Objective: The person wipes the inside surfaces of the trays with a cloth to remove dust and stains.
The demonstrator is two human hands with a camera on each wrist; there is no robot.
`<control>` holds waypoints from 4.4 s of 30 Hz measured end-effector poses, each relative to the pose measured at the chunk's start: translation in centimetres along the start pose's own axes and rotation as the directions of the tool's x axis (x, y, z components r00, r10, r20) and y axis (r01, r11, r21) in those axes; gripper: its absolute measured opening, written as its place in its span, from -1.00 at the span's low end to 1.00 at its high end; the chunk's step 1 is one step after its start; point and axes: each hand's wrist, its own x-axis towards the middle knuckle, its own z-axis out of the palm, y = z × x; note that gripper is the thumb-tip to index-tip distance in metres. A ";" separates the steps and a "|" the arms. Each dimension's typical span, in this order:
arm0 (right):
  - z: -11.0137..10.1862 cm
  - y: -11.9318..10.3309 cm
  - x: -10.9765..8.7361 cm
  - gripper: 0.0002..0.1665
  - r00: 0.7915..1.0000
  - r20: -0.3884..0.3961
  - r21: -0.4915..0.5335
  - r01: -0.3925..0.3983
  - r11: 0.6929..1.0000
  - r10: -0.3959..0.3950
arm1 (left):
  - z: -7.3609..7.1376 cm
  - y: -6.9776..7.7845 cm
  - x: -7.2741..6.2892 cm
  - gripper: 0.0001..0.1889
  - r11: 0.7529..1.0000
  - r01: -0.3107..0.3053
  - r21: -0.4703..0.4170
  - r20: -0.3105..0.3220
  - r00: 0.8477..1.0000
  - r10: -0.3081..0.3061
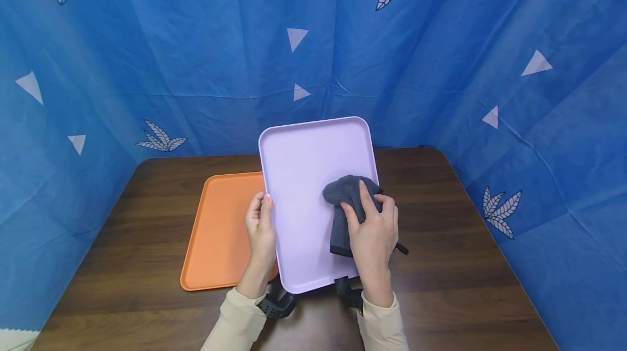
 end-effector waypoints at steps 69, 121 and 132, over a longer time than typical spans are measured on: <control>2.7 -5.2 -4.0 -0.30 0.955 0.046 0.052 0.292 0.955 -0.294 | -1.0 0.3 0.7 -0.66 0.999 0.032 0.014 -0.016 0.999 -0.032; 2.4 -1.8 -2.8 -0.34 0.994 0.074 -0.006 0.079 0.997 -0.078 | -2.2 0.7 1.7 -0.74 1.000 -0.004 -0.022 -0.084 0.996 0.002; 3.1 -3.5 -4.2 -0.33 0.976 0.064 0.013 0.209 0.978 -0.209 | -2.1 0.7 1.7 -0.68 1.000 0.003 0.004 -0.099 0.995 -0.003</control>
